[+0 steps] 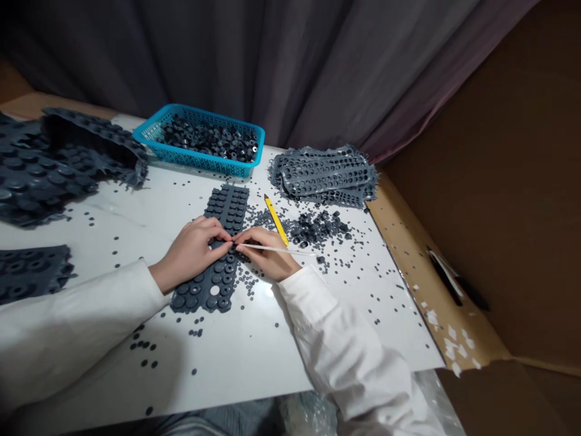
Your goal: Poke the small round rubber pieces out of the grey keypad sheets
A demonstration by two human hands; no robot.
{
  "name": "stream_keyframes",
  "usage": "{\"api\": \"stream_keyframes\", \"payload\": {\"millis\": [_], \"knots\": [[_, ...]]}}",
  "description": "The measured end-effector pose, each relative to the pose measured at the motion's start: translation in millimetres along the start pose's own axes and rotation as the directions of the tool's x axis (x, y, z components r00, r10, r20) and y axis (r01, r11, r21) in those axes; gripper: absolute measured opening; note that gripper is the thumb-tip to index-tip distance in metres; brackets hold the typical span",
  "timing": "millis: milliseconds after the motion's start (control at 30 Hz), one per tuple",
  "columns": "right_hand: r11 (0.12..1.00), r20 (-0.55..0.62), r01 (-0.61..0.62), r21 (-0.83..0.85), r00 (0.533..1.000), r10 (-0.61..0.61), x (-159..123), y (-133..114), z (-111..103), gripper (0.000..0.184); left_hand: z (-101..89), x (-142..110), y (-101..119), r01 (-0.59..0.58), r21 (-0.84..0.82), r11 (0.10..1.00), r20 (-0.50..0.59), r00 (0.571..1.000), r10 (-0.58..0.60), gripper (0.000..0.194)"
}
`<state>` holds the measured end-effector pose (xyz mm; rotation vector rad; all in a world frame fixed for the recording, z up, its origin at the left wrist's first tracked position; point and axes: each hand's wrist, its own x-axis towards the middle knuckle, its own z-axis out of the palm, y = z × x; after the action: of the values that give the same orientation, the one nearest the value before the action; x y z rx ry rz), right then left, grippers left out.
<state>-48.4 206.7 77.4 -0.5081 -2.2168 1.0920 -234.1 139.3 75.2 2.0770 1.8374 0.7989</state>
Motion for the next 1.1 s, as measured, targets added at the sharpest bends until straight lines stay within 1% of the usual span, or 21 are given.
{"api": "stream_keyframes", "payload": {"millis": [433, 667, 1100], "knots": [[0.998, 0.001, 0.055, -0.038, 0.998, -0.055, -0.9, 2.0, 0.5, 0.015, -1.6, 0.0, 2.4, 0.008, 0.01, 1.0, 0.004, 1.0, -0.008, 0.012], [0.995, 0.012, 0.081, -0.061, 0.997, -0.081, -1.1, 1.4, 1.2, 0.018, -0.2, 0.1, 0.2, 0.003, 0.009, 1.0, 0.009, 1.0, -0.004, 0.014], [0.992, 0.013, 0.073, -0.107, 0.997, -0.072, -0.6, 1.7, 1.1, 0.021, -0.6, 0.3, 1.8, 0.005, 0.008, 1.0, -0.006, 1.0, -0.005, 0.014]]}}
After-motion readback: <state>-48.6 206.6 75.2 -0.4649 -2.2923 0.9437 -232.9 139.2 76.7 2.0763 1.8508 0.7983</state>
